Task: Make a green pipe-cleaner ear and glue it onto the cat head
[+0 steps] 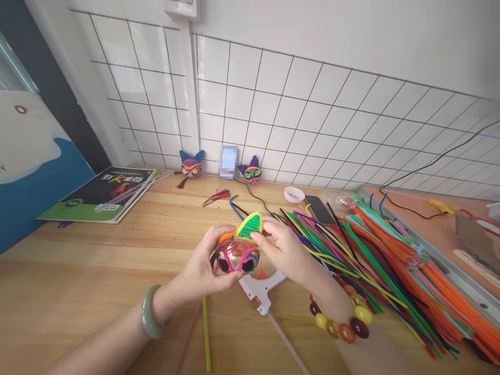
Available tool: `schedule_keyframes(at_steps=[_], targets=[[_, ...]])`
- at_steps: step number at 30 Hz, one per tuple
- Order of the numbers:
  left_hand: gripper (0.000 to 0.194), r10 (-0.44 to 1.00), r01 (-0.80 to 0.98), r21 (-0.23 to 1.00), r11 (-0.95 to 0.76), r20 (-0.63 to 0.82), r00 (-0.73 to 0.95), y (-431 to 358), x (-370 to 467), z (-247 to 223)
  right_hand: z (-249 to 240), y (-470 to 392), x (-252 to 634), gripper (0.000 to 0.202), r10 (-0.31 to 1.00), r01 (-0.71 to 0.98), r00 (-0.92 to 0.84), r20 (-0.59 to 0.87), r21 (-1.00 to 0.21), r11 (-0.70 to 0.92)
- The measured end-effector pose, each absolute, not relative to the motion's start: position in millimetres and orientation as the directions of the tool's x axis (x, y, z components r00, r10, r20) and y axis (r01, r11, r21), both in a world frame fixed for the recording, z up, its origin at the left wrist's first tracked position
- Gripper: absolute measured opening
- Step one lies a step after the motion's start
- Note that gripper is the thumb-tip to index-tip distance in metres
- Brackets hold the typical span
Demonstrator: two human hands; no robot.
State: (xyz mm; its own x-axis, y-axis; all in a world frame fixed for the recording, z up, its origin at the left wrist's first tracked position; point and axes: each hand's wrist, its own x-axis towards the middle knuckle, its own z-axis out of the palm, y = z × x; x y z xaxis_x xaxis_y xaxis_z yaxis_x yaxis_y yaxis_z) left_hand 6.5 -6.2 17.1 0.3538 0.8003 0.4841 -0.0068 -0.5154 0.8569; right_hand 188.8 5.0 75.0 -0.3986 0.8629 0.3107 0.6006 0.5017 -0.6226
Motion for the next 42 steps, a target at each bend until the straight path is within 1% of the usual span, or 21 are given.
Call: schedule_keyframes(at_steps=[3, 7, 13, 21, 25, 28, 32, 42], targets=[[0.066, 0.812, 0.033, 0.864, -0.502, 0.458, 0.362, -6.2, 6.0, 18.7, 74.2, 5.2, 188.7, 0.015, 0.863, 0.603, -0.4, 0.309, -0.62, 0.502], [0.065, 0.788, 0.112, 0.817, -0.566, 0.495, 0.366, -4.5, 5.6, 22.2, 73.5, 6.0, 188.5, 0.014, 0.861, 0.593, -0.404, 0.31, -0.628, 0.504], [0.067, 0.79, 0.145, 0.808, -0.571, 0.494, 0.362, -4.0, 5.3, 22.3, 72.8, 7.9, 188.5, 0.014, 0.86, 0.59, -0.406, 0.309, -0.63, 0.505], [0.069, 0.806, 0.134, 0.828, -0.544, 0.472, 0.357, -4.5, 4.0, 20.7, 73.5, 6.3, 189.2, 0.014, 0.855, 0.576, -0.393, 0.339, -0.634, 0.516], [0.07, 0.823, 0.086, 0.862, -0.5, 0.442, 0.357, -5.9, 3.8, 17.0, 74.0, 6.2, 189.1, 0.014, 0.856, 0.573, -0.397, 0.333, -0.639, 0.514], [0.067, 0.803, 0.05, 0.845, -0.532, 0.485, 0.347, -5.2, 4.2, 15.5, 74.3, 6.1, 189.1, 0.015, 0.849, 0.56, -0.403, 0.342, -0.641, 0.524], [0.063, 0.766, 0.054, 0.804, -0.593, 0.541, 0.347, -2.9, 4.8, 16.4, 75.4, 5.7, 189.0, 0.016, 0.849, 0.559, -0.395, 0.352, -0.641, 0.526], [0.065, 0.791, 0.085, 0.826, -0.558, 0.498, 0.355, -4.4, 4.7, 19.7, 76.2, 5.3, 188.8, 0.014, 0.85, 0.592, -0.411, 0.329, -0.613, 0.523]])
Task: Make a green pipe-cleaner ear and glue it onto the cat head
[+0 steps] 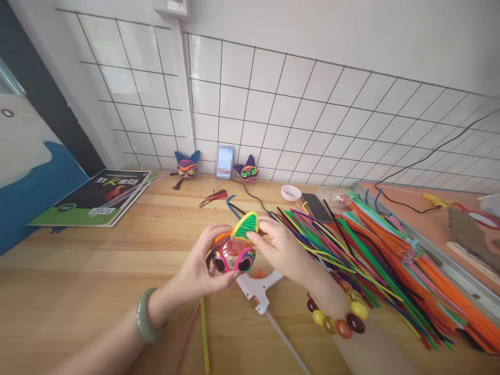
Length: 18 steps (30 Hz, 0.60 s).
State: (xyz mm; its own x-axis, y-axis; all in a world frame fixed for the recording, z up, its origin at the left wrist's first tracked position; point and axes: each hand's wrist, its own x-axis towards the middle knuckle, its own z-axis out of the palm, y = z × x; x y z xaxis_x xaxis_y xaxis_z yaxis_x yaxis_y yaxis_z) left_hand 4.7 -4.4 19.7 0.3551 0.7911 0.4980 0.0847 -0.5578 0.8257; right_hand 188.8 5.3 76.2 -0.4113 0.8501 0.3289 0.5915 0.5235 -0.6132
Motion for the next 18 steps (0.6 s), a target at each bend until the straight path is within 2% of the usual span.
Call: schedule_keyframes(at_steps=[13, 18], targets=[[0.061, 0.74, 0.094, 0.768, -0.633, 0.566, 0.362, -1.7, 4.3, 18.3, 77.3, 4.6, 190.0, 0.013, 0.845, 0.598, -0.423, 0.328, -0.599, 0.532], [0.058, 0.744, 0.102, 0.777, -0.621, 0.544, 0.389, -2.4, 2.4, 16.0, 77.5, 3.9, 190.2, 0.014, 0.852, 0.599, -0.423, 0.309, -0.61, 0.519]])
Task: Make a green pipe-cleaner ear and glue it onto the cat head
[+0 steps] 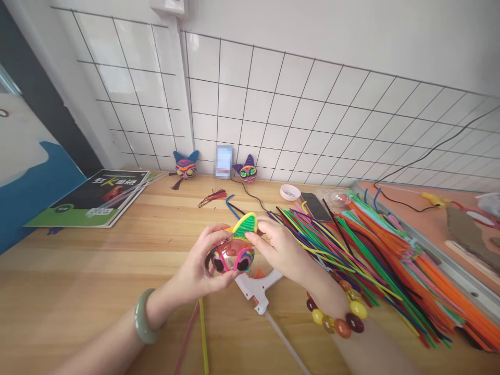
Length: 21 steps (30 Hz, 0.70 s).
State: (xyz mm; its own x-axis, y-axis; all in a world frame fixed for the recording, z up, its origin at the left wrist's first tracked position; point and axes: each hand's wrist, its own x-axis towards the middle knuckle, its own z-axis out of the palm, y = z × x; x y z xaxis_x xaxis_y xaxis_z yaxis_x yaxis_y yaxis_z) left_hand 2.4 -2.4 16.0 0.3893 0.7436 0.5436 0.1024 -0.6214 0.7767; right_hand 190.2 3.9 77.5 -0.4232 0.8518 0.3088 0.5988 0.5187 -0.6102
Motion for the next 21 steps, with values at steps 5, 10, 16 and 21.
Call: schedule_keyframes(at_steps=[5, 10, 16, 21], targets=[[0.058, 0.742, 0.099, 0.776, -0.623, 0.546, 0.389, -2.7, 2.7, 15.5, 77.7, 3.5, 189.6, 0.014, 0.848, 0.593, -0.427, 0.313, -0.611, 0.524], [0.055, 0.752, 0.119, 0.787, -0.606, 0.518, 0.407, -3.7, 1.7, 15.4, 77.7, 3.6, 189.4, 0.015, 0.847, 0.596, -0.427, 0.317, -0.605, 0.527], [0.054, 0.767, 0.142, 0.796, -0.589, 0.495, 0.407, -2.9, 1.0, 13.0, 78.4, 2.8, 189.5, 0.016, 0.849, 0.598, -0.433, 0.304, -0.608, 0.523], [0.052, 0.782, 0.134, 0.811, -0.57, 0.484, 0.393, -2.9, 1.5, 13.4, 78.3, 2.3, 188.8, 0.016, 0.85, 0.604, -0.435, 0.297, -0.604, 0.52]])
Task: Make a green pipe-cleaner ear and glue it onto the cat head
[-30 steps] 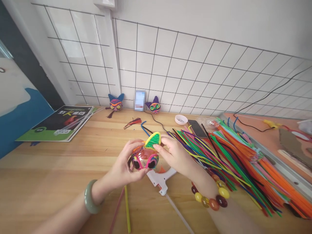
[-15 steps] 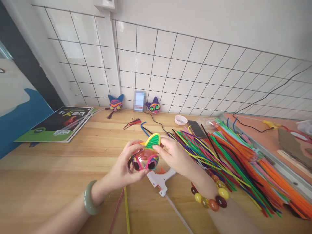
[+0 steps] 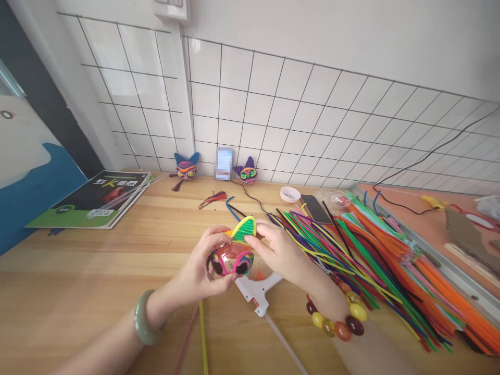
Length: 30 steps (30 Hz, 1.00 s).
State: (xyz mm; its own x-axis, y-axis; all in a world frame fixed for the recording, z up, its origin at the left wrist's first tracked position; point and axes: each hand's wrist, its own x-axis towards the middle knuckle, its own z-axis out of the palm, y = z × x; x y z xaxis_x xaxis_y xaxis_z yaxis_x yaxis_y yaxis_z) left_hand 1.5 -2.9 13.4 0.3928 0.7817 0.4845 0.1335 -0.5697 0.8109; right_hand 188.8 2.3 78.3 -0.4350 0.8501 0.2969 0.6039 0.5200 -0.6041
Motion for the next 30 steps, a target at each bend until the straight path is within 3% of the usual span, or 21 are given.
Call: schedule_keyframes(at_steps=[30], targets=[[0.049, 0.761, 0.139, 0.783, -0.607, 0.522, 0.385, -1, 0, 21, 86, 4, 200, 0.011, 0.863, 0.555, -0.474, 0.176, -0.701, 0.448]])
